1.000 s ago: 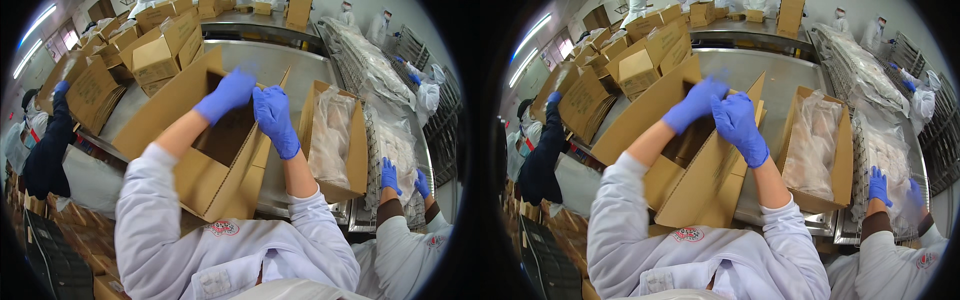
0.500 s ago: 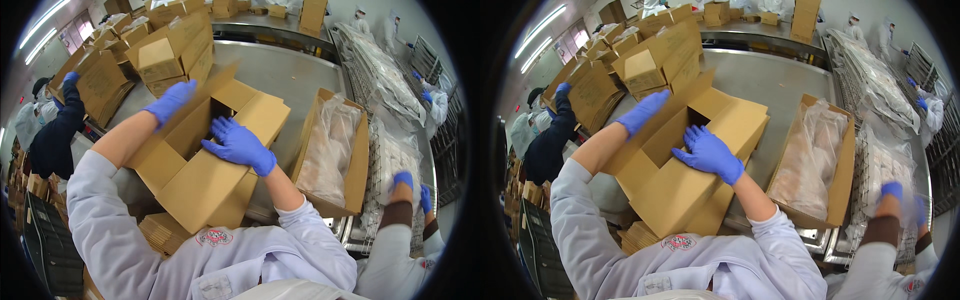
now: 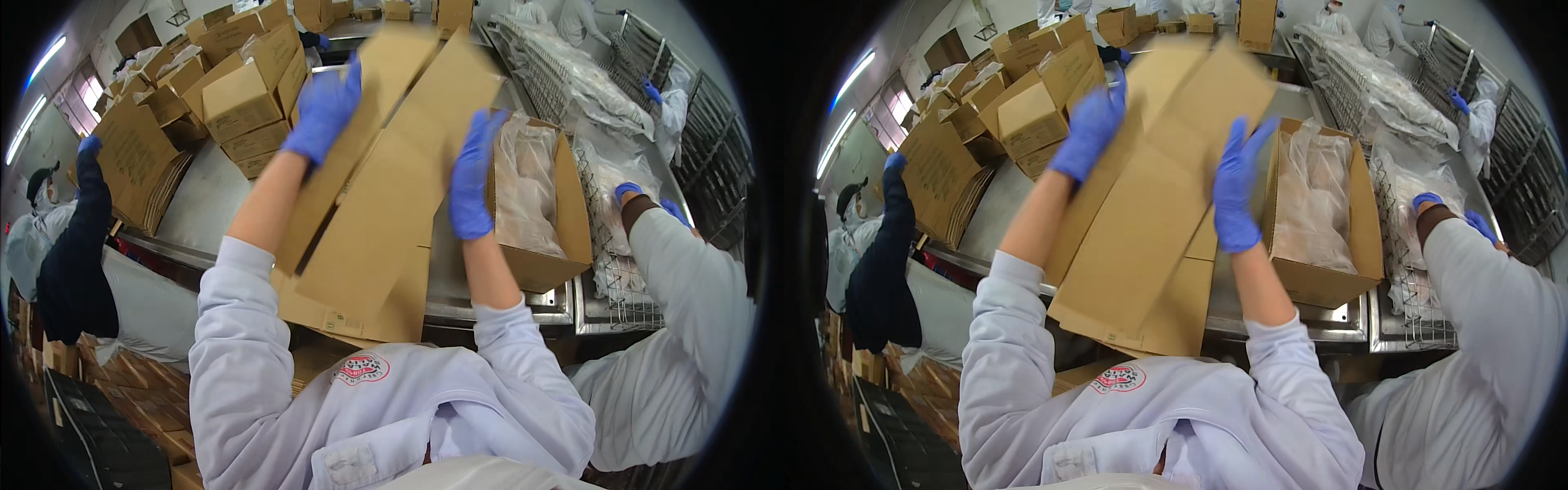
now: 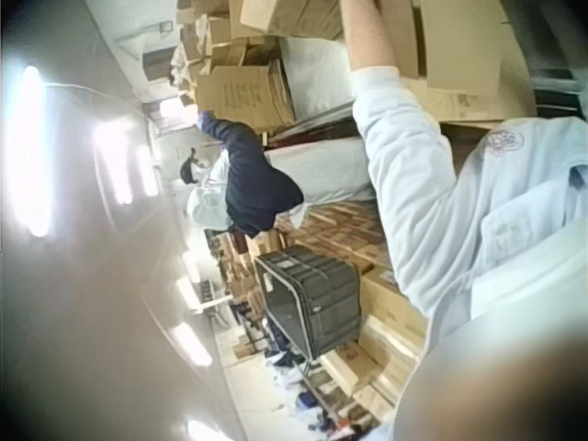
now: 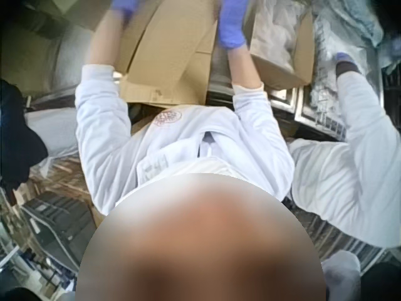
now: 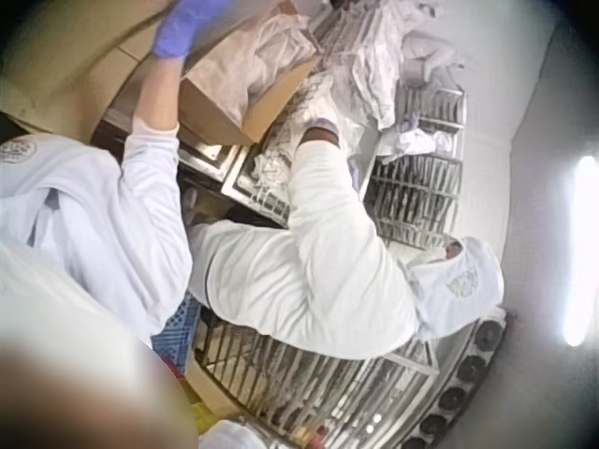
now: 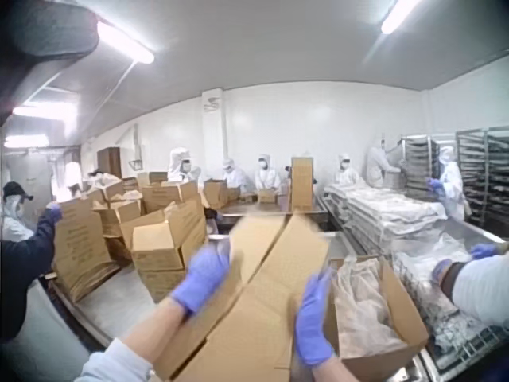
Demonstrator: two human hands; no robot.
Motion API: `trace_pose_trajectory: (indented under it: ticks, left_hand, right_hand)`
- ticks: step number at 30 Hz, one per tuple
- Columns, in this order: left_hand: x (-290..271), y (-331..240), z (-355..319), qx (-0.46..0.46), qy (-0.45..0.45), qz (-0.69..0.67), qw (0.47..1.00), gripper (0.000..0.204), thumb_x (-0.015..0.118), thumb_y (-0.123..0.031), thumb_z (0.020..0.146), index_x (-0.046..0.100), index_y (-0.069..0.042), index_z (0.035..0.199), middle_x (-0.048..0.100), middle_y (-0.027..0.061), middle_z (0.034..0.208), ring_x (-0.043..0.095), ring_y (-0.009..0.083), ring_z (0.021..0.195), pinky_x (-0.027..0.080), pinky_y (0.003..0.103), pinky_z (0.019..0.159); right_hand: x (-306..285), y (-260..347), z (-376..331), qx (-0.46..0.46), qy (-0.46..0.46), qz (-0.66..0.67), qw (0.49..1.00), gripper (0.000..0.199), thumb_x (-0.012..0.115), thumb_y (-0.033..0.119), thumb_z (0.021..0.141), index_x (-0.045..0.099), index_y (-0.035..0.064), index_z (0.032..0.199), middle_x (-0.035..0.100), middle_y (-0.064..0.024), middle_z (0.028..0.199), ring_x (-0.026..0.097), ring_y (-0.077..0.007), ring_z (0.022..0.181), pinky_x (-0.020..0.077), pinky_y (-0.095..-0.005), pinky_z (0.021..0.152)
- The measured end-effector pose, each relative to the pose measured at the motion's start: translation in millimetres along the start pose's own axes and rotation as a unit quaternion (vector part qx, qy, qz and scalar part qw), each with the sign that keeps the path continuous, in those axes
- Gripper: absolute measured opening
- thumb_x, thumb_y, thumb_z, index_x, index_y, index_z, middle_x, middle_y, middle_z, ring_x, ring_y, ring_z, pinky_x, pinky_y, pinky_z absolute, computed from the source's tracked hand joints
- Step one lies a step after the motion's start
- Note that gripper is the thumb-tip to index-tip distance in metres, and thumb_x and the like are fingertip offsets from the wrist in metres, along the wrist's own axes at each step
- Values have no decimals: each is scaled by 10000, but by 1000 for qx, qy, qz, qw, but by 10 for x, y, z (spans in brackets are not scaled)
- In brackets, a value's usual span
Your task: The person repeatedly folds flat cardboard boxes into shape on a stainless steel table. They then place the assembled boxes into a stack. Other workers in white coats and blue gloves are visible in the background performing similar tasks.
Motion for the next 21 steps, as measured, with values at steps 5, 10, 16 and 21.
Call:
trace_pose_trajectory:
  ticks: [5, 10, 16, 21]
  left_hand:
    - [-977, 116, -266, -68, -243, -618, 745, 437, 453, -361, 895, 474, -54, 1205, 562, 147, 1077, 544, 281, 976, 437, 356, 839]
    - [474, -297, -1421, -163, 142, -958, 187, 603, 523, -469, 807, 437, -85, 1264, 492, 125, 1229, 487, 259, 1102, 426, 393, 902]
    - [-51, -1491, -2006, -181, 277, -941, 75, 697, 665, -323, 731, 366, -60, 1304, 516, 132, 1156, 535, 257, 1007, 458, 395, 862]
    - [-272, -2178, -2421, -29, 162, -950, 266, 883, 689, -156, 717, 133, -35, 1392, 390, 119, 1306, 489, 213, 1075, 418, 351, 899]
  right_hand:
    - [-136, 731, 417, -26, 113, 347, 931, 616, 400, 395, 928, 218, 4, 1368, 307, -116, 1380, 309, -241, 1256, 265, -347, 1037]
    - [-1097, 16, -114, 281, 69, 262, 921, 887, 370, 720, 780, 307, 42, 1349, 423, -96, 1306, 417, -218, 1172, 302, -321, 1008]
    - [-1886, 2811, -544, -76, 159, 103, 979, 1104, 477, 720, 717, -63, 49, 1408, 358, -230, 1342, 335, -340, 1255, 218, -372, 1054]
    - [-1921, 3470, -1296, 24, -58, -480, 875, 703, 547, 286, 856, 172, 58, 1406, 492, -192, 1223, 486, -237, 1119, 349, -315, 939]
Point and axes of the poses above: each hand's wrist, its own z-axis towards the middle knuckle, its own x-axis out of the palm, y = z × x, the point moved 8 cm from there along z, towards the middle knuckle
